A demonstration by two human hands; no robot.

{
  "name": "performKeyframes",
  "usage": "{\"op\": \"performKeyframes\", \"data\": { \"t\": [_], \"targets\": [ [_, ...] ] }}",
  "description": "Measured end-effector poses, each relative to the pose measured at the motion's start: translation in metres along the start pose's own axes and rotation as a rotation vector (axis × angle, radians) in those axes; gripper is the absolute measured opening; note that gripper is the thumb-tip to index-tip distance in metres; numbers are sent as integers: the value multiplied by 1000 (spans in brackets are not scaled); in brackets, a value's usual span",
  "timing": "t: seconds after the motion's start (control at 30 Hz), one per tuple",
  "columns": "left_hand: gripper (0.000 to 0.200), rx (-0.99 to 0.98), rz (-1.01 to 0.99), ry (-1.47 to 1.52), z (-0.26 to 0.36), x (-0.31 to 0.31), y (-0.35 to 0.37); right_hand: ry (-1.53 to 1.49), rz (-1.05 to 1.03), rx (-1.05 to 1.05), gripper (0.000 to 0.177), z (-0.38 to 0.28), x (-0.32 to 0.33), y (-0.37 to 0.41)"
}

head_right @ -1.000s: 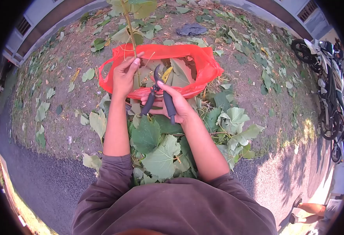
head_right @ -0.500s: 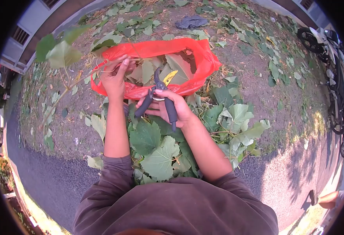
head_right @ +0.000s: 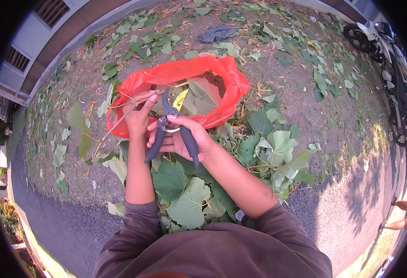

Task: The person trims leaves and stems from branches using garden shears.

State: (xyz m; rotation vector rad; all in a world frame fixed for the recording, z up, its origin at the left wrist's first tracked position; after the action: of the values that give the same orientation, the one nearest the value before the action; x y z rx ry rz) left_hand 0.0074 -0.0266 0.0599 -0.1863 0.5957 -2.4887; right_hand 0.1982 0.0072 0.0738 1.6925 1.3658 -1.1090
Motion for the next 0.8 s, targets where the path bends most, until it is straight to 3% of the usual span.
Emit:
{"op": "performKeyframes", "data": {
  "t": [0.37,0.63,0.8],
  "targets": [
    [19,150,-20,-40,-7,-5,1,-85,-109,12,64,13,33,5],
    [17,230,-1,-30,-10,-6,2,-71,-69,-9,64,18,41,7],
    [18,181,-17,-13,-9,-7,2,-101,-70,-30,65,18,41,8]
  ]
}}
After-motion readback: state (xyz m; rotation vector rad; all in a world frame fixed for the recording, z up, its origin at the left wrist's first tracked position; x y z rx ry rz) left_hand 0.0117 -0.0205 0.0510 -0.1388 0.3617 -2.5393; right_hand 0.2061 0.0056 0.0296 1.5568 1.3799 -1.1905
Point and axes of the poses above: each hand's wrist, its own y-axis away from the middle knuckle, its own x-axis out of the back of the hand, z = x × y, the point moved 1 cm from there along -y, towards the middle knuckle, and after that the axes turned 2 degrees about -z, right-handed, at the moved point
